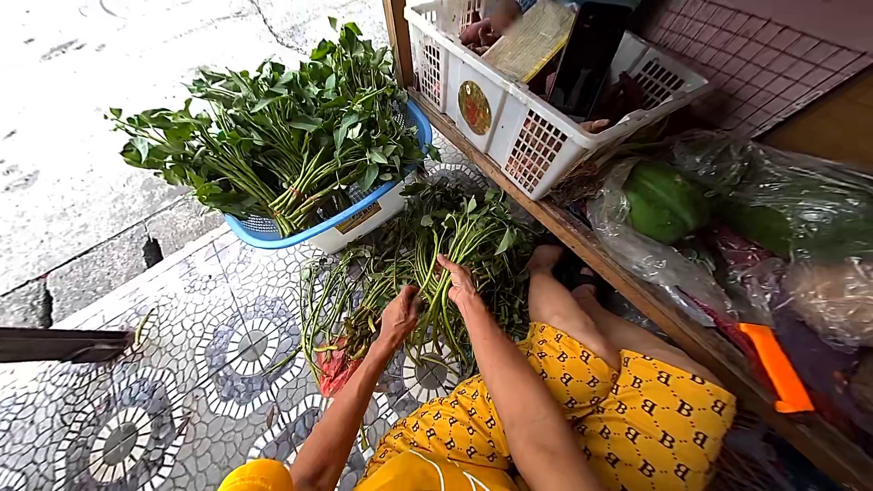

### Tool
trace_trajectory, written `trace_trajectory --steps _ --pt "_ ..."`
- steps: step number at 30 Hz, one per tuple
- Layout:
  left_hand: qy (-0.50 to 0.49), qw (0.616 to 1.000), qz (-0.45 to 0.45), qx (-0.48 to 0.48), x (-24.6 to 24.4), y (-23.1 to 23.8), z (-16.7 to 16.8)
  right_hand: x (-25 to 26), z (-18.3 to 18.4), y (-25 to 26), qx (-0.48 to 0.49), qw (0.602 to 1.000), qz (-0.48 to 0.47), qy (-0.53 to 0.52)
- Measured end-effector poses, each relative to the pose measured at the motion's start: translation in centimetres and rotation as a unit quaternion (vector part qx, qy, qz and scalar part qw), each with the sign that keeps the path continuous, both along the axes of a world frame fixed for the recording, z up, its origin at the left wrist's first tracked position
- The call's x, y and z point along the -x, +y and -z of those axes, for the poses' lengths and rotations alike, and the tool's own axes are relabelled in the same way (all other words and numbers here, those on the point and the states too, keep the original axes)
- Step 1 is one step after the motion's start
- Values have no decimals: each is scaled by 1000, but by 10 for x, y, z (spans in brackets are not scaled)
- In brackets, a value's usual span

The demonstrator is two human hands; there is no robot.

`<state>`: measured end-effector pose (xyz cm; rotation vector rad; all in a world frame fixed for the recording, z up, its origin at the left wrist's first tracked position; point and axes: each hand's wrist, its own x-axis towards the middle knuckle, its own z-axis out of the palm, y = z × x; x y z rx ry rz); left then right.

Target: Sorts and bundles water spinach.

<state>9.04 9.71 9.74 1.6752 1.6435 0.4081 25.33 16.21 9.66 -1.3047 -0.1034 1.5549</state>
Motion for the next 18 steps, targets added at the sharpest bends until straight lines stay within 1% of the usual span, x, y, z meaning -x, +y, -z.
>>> trace_trajectory --steps 1,2,3,4,6,7,8,9,10,12,13,15,18 --pt "13 998 -45 33 8 6 -6 -1 0 -1 5 1000 9 -1" --pt "25 995 -85 44 17 12 -19 -1 -1 -2 9 1000 21 1" --pt "44 993 -111 19 24 15 -40 -3 -1 -2 9 999 38 3" --pt "61 990 -127 -34 27 15 -67 -5 -2 -1 7 998 56 9" --pt "59 968 -152 -188 27 7 -116 -10 -4 1 5 996 83 27" --pt "55 948 -164 -267 25 1 -129 -10 -4 0 6 995 91 33" --pt "52 927 -172 -328 22 -3 -134 -10 -3 0 5 995 94 36" --pt "47 915 -175 -360 20 -5 -130 -9 -3 1 2 995 91 38" --pt "31 918 -170 -357 16 -6 -117 -8 -4 1 -3 996 84 38" --pt "-14 941 -142 -306 10 -8 -74 -5 -8 -1 -16 998 55 35" --pt "-16 947 -131 -293 8 -11 -51 -3 -11 -2 -23 998 39 36" --pt "6 948 -113 -298 3 -15 -13 -2 -16 -4 -42 998 16 40" --pt "33 944 -71 -320 -6 -24 16 -4 -18 -6 -67 997 -15 45"
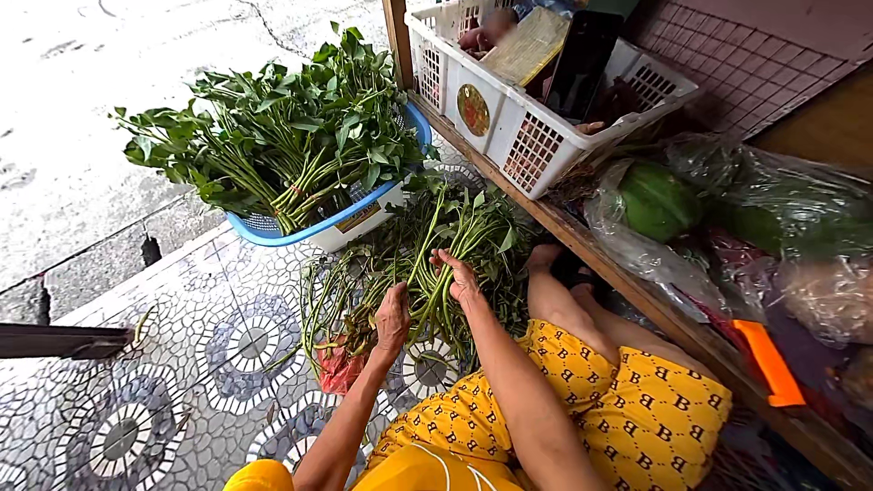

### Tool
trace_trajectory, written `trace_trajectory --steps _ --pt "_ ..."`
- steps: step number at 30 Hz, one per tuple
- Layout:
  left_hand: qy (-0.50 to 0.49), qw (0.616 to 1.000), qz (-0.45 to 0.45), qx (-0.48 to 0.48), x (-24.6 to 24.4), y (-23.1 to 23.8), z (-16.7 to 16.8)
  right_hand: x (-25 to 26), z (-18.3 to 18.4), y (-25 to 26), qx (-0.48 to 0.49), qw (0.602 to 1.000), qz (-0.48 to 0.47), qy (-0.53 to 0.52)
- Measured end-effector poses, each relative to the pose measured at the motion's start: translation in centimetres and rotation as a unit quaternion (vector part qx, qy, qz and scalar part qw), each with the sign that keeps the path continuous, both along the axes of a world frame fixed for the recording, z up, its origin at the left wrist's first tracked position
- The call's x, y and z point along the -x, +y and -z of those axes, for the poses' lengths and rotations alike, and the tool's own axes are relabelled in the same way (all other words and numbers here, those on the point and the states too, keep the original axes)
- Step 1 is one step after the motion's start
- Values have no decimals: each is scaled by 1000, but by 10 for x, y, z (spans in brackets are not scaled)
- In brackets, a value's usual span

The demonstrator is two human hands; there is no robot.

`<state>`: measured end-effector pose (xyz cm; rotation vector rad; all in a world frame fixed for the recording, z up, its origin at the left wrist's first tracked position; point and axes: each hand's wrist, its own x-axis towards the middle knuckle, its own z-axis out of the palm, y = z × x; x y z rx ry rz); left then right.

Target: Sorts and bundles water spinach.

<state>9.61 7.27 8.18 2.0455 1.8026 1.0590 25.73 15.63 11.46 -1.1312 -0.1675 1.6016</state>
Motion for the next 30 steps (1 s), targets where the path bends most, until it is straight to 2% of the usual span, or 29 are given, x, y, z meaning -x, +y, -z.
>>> trace_trajectory --steps 5,11,15,17,20,24,28,30 --pt "-2 999 19 35 -10 -9 11 4 2 1 18 1000 18 -6" --pt "5 997 21 79 -11 -11 17 -1 2 4 -18 999 41 -4" --pt "-9 979 73 189 -14 7 3 1 6 6 -20 999 19 -31" --pt "-72 969 82 220 -19 28 -10 4 8 6 -21 999 5 -44" --pt "-169 966 63 187 -31 70 -33 6 5 3 -30 999 -10 -42" --pt "-328 910 83 239 -35 113 -55 7 1 2 -27 999 -22 -26" --pt "-378 885 99 254 -30 123 -58 4 0 2 -26 999 -35 -27" --pt "-438 858 87 254 -27 121 -55 4 1 2 -25 999 -35 -28"
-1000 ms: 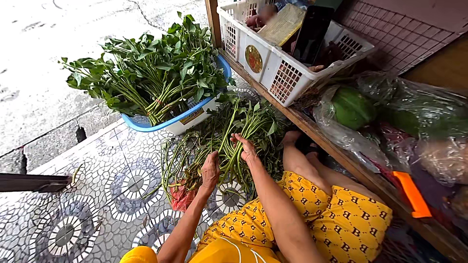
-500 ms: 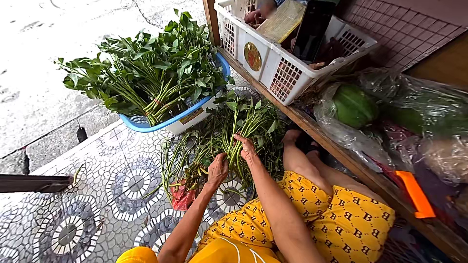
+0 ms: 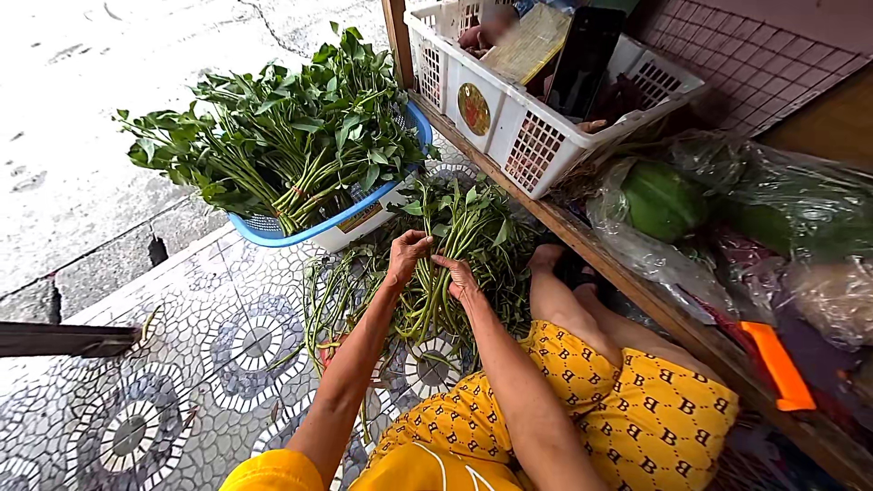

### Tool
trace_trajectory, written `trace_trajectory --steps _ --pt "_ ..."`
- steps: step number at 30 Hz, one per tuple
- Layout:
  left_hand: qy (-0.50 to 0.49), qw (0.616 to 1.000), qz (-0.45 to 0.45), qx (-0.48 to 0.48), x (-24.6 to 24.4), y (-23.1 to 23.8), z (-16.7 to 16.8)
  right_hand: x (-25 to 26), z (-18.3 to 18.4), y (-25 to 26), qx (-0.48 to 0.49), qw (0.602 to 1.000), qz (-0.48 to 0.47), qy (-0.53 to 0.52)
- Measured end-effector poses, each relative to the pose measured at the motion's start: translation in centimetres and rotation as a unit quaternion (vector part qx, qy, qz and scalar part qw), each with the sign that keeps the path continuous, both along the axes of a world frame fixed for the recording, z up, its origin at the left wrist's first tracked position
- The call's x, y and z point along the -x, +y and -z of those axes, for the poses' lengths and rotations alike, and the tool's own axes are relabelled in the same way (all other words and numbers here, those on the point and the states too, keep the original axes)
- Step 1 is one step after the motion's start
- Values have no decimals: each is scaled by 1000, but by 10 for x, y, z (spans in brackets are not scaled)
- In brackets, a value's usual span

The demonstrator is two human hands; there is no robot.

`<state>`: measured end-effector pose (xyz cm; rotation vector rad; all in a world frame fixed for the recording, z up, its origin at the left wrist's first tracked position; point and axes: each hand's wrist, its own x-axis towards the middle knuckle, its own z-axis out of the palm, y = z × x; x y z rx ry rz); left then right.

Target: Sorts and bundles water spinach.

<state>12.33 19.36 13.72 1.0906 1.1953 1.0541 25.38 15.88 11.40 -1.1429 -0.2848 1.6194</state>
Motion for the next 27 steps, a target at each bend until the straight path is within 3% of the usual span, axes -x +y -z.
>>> trace_trajectory --steps 3,7,9,12,15,19,23,27 --pt "-57 998 -8 7 6 -3 7 1 1 1 -2 1000 9 7" --pt "103 991 69 -43 19 -4 3 -2 2 3 -12 1000 7 5" --pt "212 964 120 -108 23 -2 -3 -3 2 2 -8 1000 4 -4" --pt "344 894 187 -218 27 5 -11 -2 1 1 -5 1000 1 -10" --pt "411 847 189 -280 27 10 -11 -1 0 1 -9 1000 -10 4" --pt "417 868 135 -233 24 10 -11 5 1 -3 6 998 -55 -2" --pt "477 875 71 -44 22 8 -10 9 3 -3 13 998 -53 -11" --pt "296 951 93 20 19 -13 -3 7 7 3 19 999 13 -35"
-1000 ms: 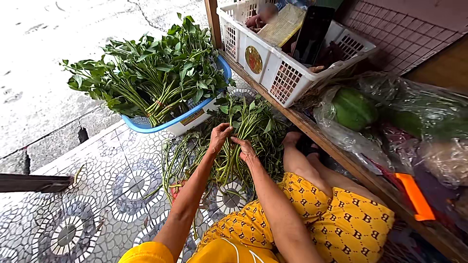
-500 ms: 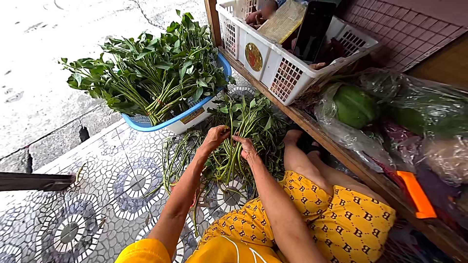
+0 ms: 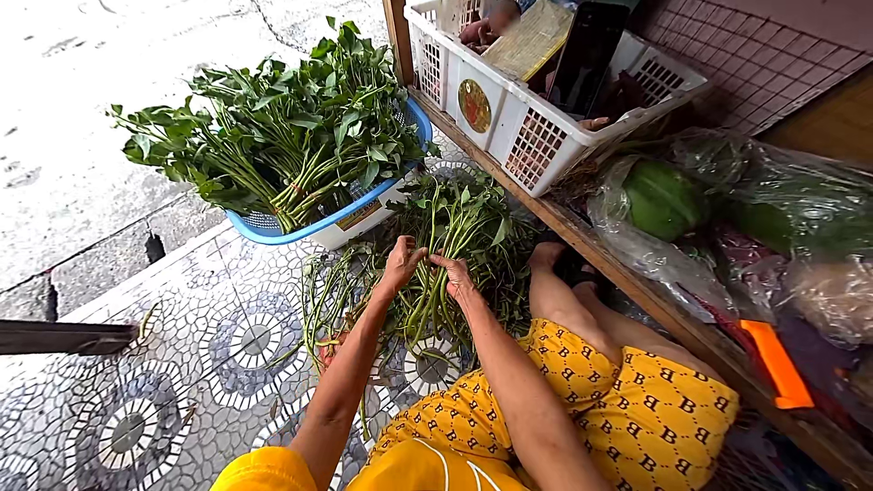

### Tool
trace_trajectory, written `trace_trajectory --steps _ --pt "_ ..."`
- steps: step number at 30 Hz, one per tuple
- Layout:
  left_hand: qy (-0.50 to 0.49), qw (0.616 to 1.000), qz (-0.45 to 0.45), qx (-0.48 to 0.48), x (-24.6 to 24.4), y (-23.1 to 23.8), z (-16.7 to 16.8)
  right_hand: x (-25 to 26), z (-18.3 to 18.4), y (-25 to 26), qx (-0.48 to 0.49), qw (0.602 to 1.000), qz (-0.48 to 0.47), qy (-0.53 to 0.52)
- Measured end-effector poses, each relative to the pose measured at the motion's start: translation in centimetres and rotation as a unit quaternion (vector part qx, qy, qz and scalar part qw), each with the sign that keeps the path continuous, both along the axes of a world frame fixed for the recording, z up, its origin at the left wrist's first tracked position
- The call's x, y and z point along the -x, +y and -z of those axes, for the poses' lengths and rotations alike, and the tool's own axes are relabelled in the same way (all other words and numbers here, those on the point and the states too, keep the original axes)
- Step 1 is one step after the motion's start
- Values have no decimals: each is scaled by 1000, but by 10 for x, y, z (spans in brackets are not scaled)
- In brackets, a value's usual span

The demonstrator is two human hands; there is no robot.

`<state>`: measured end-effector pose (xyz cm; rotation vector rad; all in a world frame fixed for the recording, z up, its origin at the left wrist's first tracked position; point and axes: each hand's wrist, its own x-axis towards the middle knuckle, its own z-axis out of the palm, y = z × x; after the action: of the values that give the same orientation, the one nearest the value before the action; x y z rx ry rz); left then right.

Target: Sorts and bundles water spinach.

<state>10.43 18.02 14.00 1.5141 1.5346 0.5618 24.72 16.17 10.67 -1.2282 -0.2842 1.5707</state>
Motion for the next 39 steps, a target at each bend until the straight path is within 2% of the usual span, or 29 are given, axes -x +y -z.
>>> trace_trajectory --steps 2,3,7,11,13,17,20,25,28,31,33,34,36,39 --pt "-71 995 34 54 -2 -16 11 -1 4 1 1 1000 24 -3" --pt "-78 995 27 49 -4 -22 16 -1 3 1 3 1000 29 2" --pt "-111 989 -89 31 -3 -30 25 -7 -2 1 2 998 58 14" --pt "-6 989 -143 -22 9 -14 12 -11 5 1 34 991 128 15" --pt "-3 991 -133 -20 12 -8 6 -12 9 1 51 988 142 18" --pt "-76 993 -92 3 -12 -14 1 -6 10 0 40 996 82 8" --pt "-121 986 -112 -23 -39 -23 11 1 11 -2 31 999 38 -5" --pt "-15 985 -162 -50 -68 -27 23 -5 19 -4 10 1000 8 -11" --pt "27 989 -116 -89 -78 -32 29 -10 22 -5 20 1000 -15 -12" --pt "-76 996 -10 -41 -69 -25 39 -21 14 -5 84 996 28 -35" --pt "-152 987 -45 23 -58 -14 61 -24 19 -1 107 990 74 -54" --pt "-128 988 -85 32 -54 -6 73 -24 19 1 111 987 102 -62" --pt "-1 986 -158 51 -44 8 96 -24 15 3 122 980 148 -56" --pt "158 946 -253 128 -31 15 118 -28 8 2 137 976 167 -36"
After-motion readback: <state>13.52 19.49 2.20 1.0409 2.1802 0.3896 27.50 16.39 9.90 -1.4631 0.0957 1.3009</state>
